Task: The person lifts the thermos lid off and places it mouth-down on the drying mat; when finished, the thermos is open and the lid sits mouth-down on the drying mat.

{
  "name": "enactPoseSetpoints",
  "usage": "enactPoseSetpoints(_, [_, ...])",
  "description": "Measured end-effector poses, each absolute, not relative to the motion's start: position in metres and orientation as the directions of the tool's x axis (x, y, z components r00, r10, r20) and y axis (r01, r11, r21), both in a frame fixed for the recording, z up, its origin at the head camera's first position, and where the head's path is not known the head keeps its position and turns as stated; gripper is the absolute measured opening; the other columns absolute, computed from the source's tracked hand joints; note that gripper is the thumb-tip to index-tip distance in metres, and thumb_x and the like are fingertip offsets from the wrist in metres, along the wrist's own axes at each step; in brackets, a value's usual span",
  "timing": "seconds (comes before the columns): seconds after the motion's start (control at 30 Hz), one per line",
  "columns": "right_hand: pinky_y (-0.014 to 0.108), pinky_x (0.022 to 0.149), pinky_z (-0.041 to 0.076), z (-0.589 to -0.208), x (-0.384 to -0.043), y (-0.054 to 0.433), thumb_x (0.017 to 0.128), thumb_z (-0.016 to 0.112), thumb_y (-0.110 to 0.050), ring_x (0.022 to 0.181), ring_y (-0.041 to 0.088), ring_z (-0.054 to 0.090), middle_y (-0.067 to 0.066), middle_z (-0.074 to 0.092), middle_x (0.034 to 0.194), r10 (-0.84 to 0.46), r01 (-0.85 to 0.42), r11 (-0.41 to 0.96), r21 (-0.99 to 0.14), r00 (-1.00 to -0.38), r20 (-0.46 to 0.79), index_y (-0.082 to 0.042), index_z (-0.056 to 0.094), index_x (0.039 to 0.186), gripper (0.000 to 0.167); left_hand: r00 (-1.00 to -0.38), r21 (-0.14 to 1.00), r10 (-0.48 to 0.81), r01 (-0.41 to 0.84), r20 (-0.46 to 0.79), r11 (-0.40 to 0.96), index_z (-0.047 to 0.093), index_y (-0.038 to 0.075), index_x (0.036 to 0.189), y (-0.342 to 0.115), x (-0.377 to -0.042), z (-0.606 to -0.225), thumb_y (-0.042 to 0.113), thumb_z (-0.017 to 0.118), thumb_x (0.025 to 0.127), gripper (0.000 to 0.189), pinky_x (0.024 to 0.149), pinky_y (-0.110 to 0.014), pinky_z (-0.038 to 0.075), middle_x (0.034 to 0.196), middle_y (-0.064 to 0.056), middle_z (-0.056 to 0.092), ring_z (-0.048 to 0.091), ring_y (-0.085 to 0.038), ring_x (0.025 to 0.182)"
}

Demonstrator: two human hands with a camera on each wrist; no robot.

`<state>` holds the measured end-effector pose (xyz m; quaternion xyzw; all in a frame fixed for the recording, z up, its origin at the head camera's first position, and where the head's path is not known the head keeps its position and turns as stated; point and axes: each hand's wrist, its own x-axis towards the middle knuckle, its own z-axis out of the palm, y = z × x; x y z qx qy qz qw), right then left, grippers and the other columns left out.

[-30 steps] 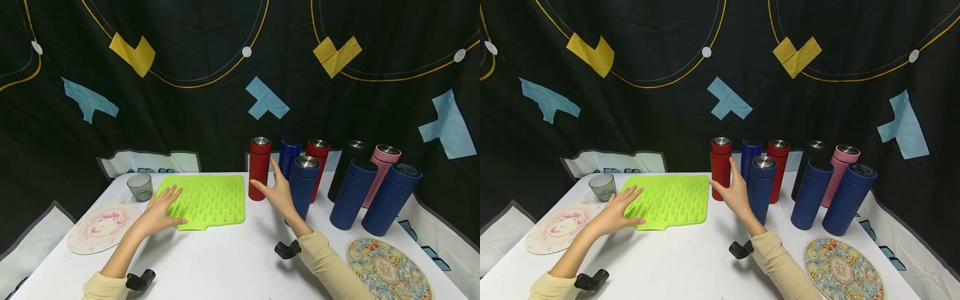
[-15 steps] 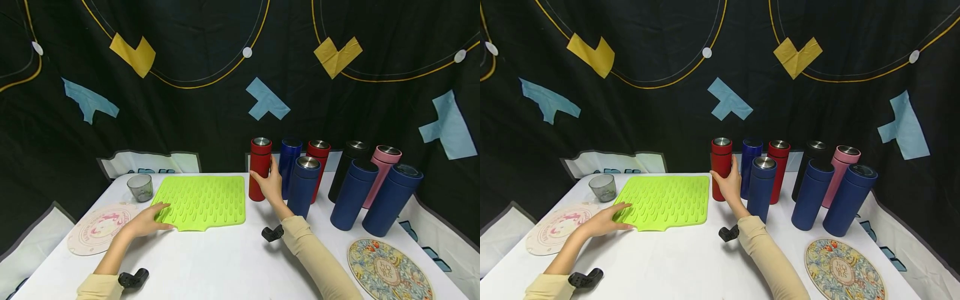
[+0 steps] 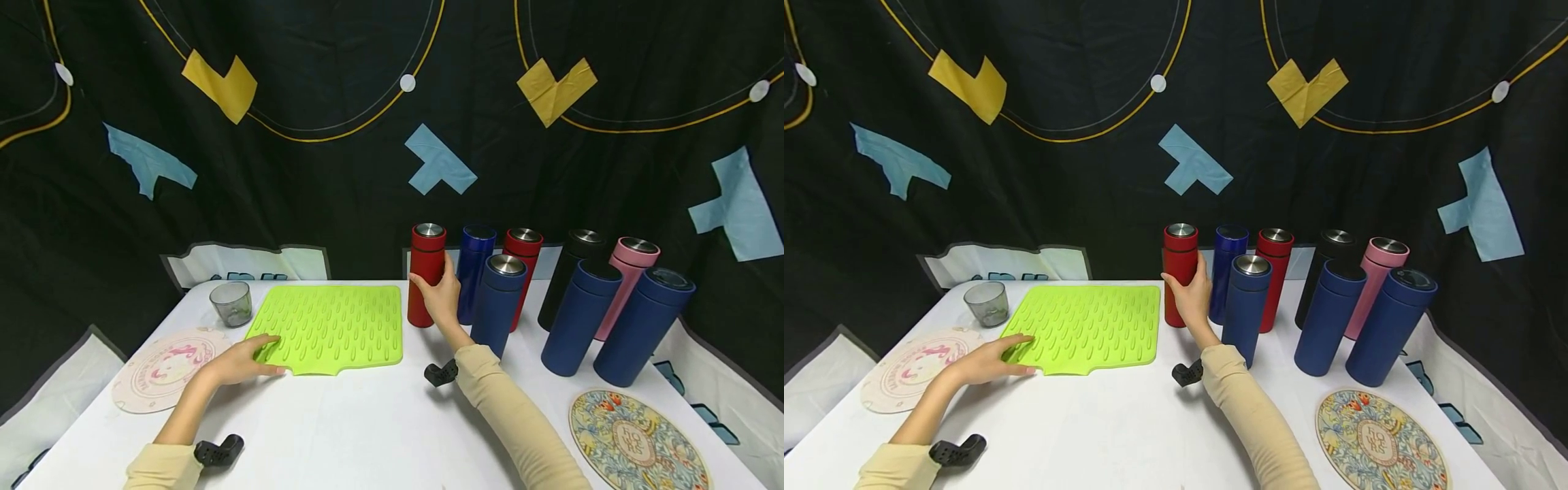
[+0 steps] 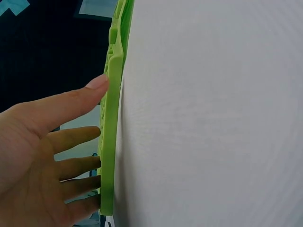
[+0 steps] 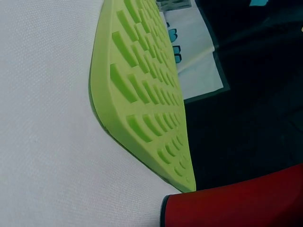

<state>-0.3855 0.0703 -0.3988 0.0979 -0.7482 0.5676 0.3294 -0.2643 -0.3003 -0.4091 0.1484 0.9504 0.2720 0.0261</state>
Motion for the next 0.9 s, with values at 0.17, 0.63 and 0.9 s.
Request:
enactPoseSetpoints(0.17, [0.046, 0.087, 0.053, -0.399, -0.382, 0.073, 0.077, 0.083, -0.018, 0.102, 0.029, 0.063, 0.016, 0.063, 0.12, 0.229, -0.556, 0.321, -0.767, -0.74, 0.632, -0.003, 0.044, 0.137, 0.074, -0.942, 0.496, 0.331, 0.318, 0.065, 0.808, 0.045, -0.01, 0.135, -0.299, -0.264, -0.405, 0.037, 0.076, 0.081, 0.078, 0.103, -0.066, 0.027, 0.138, -0.038, 0.038, 0.032, -0.056, 0.128])
enactPoseSetpoints(0.63, [0.051, 0.09, 0.05, -0.367, -0.329, 0.076, 0.07, 0.085, -0.002, 0.103, 0.032, 0.064, 0.017, 0.064, 0.119, 0.07, -0.708, 0.266, -0.654, -0.663, 0.746, -0.002, 0.051, 0.135, 0.073, -0.861, 0.446, 0.402, 0.506, 0.312, 0.739, 0.042, 0.009, 0.145, -0.246, -0.252, -0.332, 0.038, 0.074, 0.085, 0.073, 0.102, -0.064, 0.032, 0.149, -0.019, 0.037, 0.032, -0.042, 0.136])
enactPoseSetpoints(0.9, [0.038, 0.083, 0.056, -0.356, -0.288, 0.086, 0.067, 0.089, -0.013, 0.098, 0.02, 0.065, 0.008, 0.067, 0.115, -0.106, -0.786, 0.373, -0.492, -0.563, 0.82, -0.009, 0.054, 0.137, 0.078, -0.721, 0.413, 0.454, 0.681, 0.523, 0.605, 0.038, 0.023, 0.149, -0.193, -0.236, -0.29, 0.028, 0.08, 0.08, 0.08, 0.099, -0.058, 0.042, 0.155, -0.003, 0.032, 0.032, -0.028, 0.139])
